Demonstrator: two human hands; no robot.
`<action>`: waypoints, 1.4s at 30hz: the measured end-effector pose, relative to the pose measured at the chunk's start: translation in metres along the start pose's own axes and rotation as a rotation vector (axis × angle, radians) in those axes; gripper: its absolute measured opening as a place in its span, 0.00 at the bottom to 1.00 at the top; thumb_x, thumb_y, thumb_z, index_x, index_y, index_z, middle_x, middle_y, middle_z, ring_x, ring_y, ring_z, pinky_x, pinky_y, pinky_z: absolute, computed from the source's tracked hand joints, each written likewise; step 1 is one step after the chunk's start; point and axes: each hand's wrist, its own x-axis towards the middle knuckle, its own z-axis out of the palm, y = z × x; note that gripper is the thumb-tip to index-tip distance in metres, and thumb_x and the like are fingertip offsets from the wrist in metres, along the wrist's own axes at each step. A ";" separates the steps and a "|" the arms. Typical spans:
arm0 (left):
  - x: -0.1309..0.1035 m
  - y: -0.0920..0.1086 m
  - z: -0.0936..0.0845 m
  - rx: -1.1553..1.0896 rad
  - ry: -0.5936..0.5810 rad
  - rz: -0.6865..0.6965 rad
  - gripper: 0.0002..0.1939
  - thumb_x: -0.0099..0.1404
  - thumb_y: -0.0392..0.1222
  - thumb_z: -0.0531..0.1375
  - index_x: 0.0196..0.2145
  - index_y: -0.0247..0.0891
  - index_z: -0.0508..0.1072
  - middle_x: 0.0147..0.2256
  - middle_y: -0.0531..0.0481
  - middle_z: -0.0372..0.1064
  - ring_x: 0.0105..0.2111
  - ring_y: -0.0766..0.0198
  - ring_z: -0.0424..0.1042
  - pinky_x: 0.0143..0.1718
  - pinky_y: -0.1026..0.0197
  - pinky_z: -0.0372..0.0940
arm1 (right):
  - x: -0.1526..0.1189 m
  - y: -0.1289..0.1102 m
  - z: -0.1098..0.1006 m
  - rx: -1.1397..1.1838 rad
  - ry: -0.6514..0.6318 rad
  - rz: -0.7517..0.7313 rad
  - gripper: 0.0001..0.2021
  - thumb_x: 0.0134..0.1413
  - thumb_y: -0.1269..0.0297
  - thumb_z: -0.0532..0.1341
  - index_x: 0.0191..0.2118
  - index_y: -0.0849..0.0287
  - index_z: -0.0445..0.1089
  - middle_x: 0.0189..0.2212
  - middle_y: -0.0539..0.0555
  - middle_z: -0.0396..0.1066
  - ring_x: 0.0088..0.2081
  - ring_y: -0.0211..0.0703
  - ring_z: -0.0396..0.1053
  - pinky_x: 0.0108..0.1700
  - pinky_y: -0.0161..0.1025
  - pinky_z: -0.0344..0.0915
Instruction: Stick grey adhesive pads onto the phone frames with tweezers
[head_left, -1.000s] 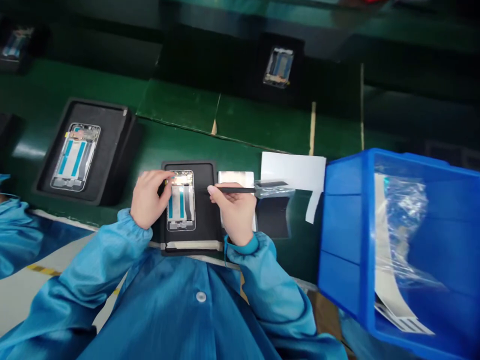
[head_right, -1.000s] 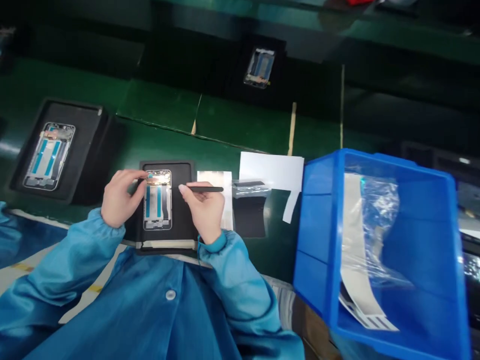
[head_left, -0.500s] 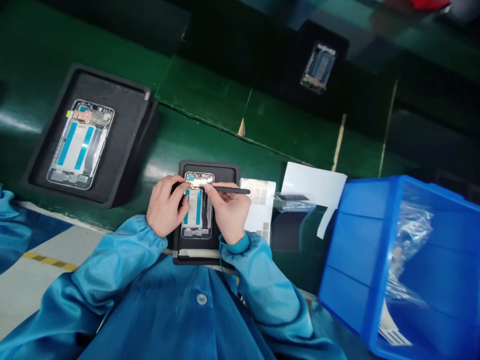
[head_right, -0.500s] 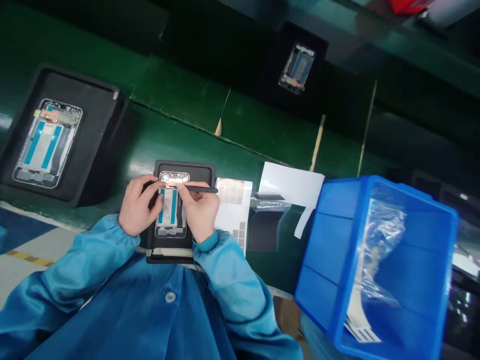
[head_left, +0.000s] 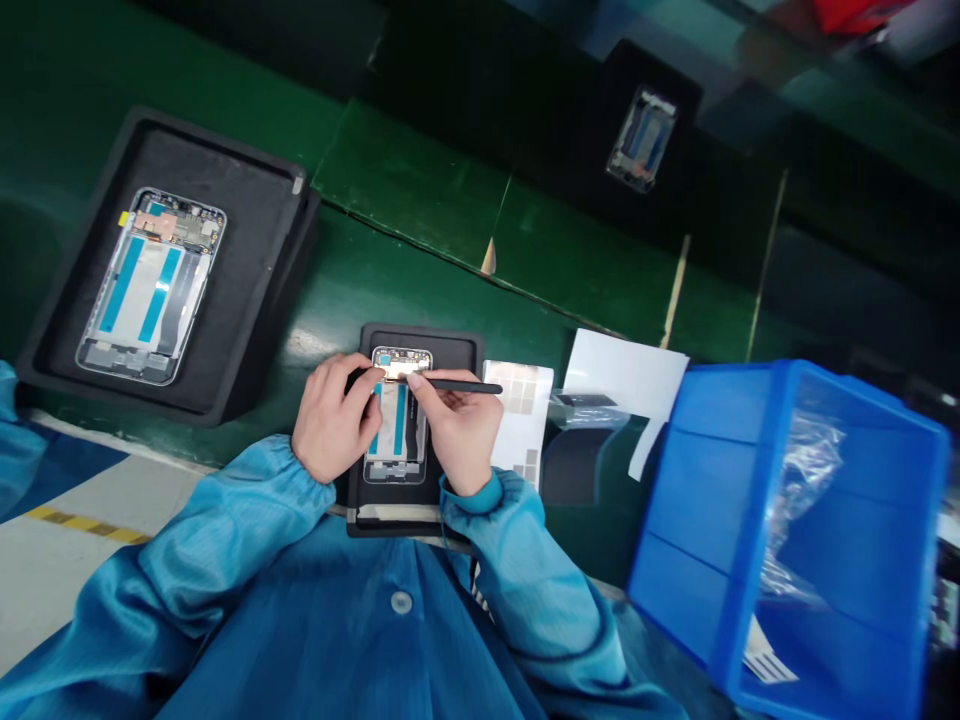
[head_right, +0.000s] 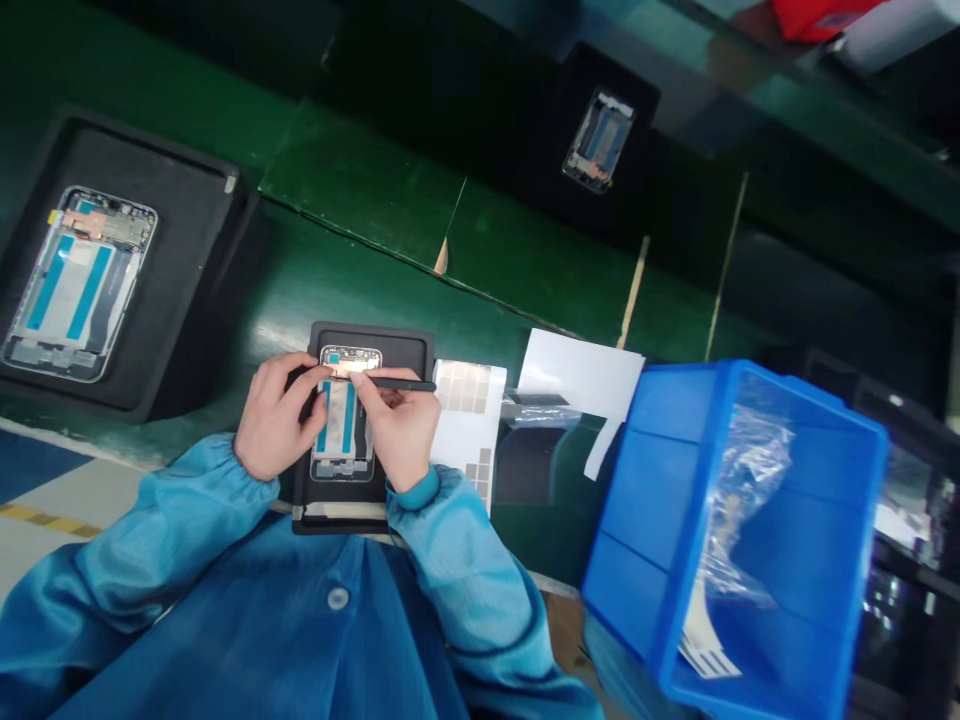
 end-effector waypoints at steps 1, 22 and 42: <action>0.000 0.000 0.000 -0.001 -0.004 -0.002 0.16 0.65 0.34 0.56 0.50 0.36 0.72 0.50 0.38 0.67 0.51 0.49 0.66 0.51 0.48 0.65 | 0.000 0.000 0.000 -0.007 0.000 0.000 0.11 0.47 0.58 0.72 0.32 0.59 0.76 0.28 0.53 0.80 0.29 0.45 0.78 0.32 0.40 0.75; -0.001 0.002 -0.003 0.042 -0.014 0.014 0.17 0.66 0.35 0.56 0.52 0.36 0.73 0.50 0.38 0.69 0.52 0.49 0.66 0.51 0.48 0.64 | -0.002 0.006 0.000 -0.076 0.011 -0.025 0.11 0.49 0.56 0.72 0.33 0.58 0.76 0.27 0.52 0.78 0.29 0.44 0.77 0.34 0.40 0.75; -0.023 0.010 -0.041 0.415 -0.136 -0.153 0.21 0.67 0.48 0.56 0.53 0.33 0.72 0.42 0.38 0.72 0.38 0.49 0.70 0.37 0.50 0.64 | -0.053 0.012 -0.080 -0.096 0.333 -0.049 0.12 0.45 0.57 0.74 0.35 0.58 0.78 0.32 0.55 0.80 0.33 0.49 0.78 0.39 0.47 0.75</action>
